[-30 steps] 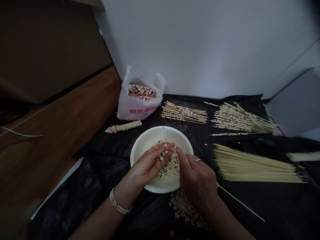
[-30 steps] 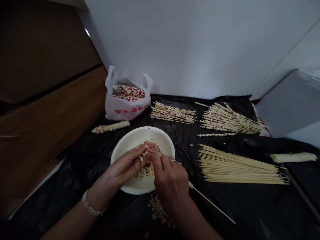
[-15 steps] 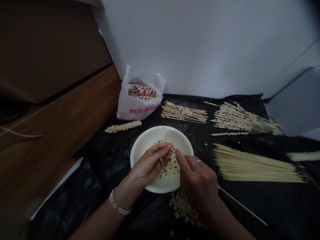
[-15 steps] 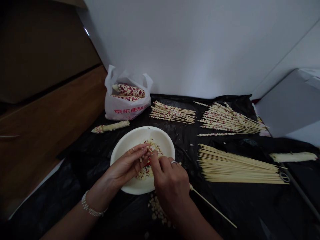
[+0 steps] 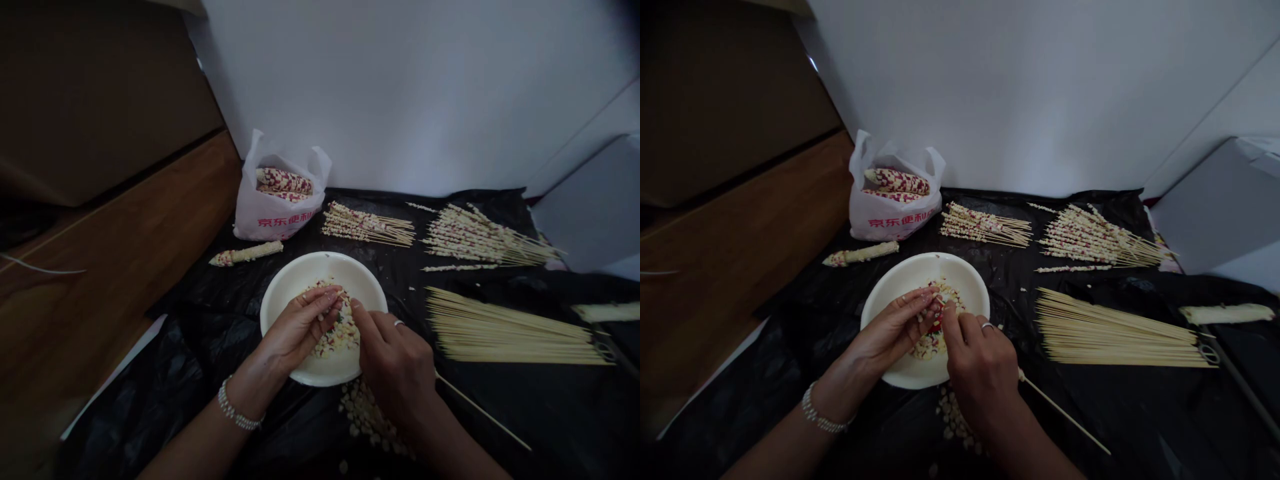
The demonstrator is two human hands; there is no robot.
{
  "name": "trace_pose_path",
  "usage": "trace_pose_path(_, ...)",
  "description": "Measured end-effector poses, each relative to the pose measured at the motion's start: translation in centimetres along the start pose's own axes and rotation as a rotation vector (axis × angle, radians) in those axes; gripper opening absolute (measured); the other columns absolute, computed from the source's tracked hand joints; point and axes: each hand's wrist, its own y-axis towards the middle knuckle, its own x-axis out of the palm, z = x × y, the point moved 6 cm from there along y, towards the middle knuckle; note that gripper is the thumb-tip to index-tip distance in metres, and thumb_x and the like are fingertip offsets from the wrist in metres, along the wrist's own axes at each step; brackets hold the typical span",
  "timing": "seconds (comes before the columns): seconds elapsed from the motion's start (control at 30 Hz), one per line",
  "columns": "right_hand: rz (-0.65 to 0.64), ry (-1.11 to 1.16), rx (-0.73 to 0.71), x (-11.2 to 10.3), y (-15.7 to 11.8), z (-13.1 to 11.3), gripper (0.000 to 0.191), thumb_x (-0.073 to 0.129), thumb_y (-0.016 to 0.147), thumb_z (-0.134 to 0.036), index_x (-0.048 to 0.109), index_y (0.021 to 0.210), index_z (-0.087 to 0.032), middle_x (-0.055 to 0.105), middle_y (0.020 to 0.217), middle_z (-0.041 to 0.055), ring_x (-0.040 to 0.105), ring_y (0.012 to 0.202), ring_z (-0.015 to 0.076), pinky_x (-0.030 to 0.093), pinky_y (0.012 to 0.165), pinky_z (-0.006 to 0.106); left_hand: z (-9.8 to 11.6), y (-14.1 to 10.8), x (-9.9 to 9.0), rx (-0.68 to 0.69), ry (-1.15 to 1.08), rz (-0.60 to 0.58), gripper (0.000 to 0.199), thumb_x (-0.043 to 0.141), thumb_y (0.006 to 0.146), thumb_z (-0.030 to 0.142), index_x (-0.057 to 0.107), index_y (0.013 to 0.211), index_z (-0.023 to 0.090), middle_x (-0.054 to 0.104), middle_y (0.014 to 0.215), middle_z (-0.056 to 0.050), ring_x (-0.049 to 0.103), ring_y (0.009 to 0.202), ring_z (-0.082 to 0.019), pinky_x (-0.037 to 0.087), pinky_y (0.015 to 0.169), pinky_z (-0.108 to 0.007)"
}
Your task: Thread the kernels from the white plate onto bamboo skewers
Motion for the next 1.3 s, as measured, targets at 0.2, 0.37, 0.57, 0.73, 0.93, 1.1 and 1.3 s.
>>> trace_pose_path(0.2,0.008,0.012,-0.002,-0.08,0.00,-0.21,0.037,0.044,0.090,-0.007,0.055,0.125,-0.012,0.066,0.078,0.0025,0.053,0.063,0.0134,0.033,0.058,0.027,-0.10,-0.16,0.40,-0.011,-0.016,0.006,0.009,0.067,0.077,0.007,0.071,0.086,0.007,0.068,0.083,-0.006,0.064,0.072,-0.008,0.054,0.067,-0.014)
trace_pose_path(0.37,0.012,0.008,0.006,-0.11,-0.04,-0.09,0.036,0.045,0.090,-0.008,0.056,0.124,-0.012,0.067,0.080,0.0031,0.054,0.063,0.0134,0.033,0.058,0.027,-0.01,-0.08,0.45,0.002,-0.034,0.008,0.012,0.067,0.078,0.007,0.071,0.089,0.009,0.068,0.086,-0.005,0.064,0.073,-0.008,0.054,0.068,-0.015)
trace_pose_path(0.57,0.020,0.008,-0.004,0.00,-0.04,-0.04,0.039,0.045,0.089,-0.007,0.054,0.127,-0.012,0.067,0.078,0.0028,0.053,0.062,0.0130,0.033,0.057,0.027,-0.05,-0.03,0.18,0.000,-0.025,0.022,0.013,0.068,0.076,0.007,0.071,0.089,0.009,0.068,0.087,-0.005,0.065,0.074,-0.008,0.054,0.069,-0.016)
trace_pose_path(0.73,0.013,-0.008,0.007,0.03,-0.07,-0.02,0.040,0.045,0.089,-0.007,0.054,0.128,-0.013,0.067,0.077,0.0027,0.054,0.061,0.0125,0.033,0.057,0.027,0.08,-0.12,0.08,0.009,0.011,0.041,0.015,0.071,0.073,0.007,0.072,0.088,0.009,0.069,0.086,-0.006,0.064,0.073,-0.008,0.053,0.066,-0.015)
trace_pose_path(0.93,0.015,0.008,0.002,0.00,-0.09,-0.08,0.036,0.046,0.089,-0.008,0.058,0.123,-0.012,0.068,0.079,0.0034,0.056,0.063,0.0129,0.035,0.057,0.026,0.06,-0.08,0.19,0.008,0.002,0.039,0.013,0.070,0.075,0.009,0.071,0.088,0.009,0.068,0.085,-0.005,0.064,0.074,-0.008,0.053,0.068,-0.015)
trace_pose_path(1.1,0.015,0.002,0.008,-0.03,-0.05,-0.05,0.036,0.045,0.089,-0.007,0.057,0.123,-0.012,0.067,0.078,0.0028,0.055,0.061,0.0125,0.034,0.057,0.027,0.06,-0.16,0.28,0.007,-0.009,0.043,0.013,0.069,0.075,0.007,0.071,0.087,0.010,0.067,0.086,-0.005,0.063,0.073,-0.007,0.053,0.067,-0.014)
trace_pose_path(1.3,0.003,0.008,0.013,0.11,-0.14,-0.04,0.037,0.044,0.090,-0.008,0.056,0.124,-0.013,0.067,0.078,0.0032,0.055,0.062,0.0127,0.035,0.057,0.026,0.09,-0.18,0.05,0.003,0.020,0.052,0.014,0.069,0.075,0.007,0.072,0.088,0.010,0.069,0.086,-0.005,0.063,0.074,-0.008,0.053,0.066,-0.014)
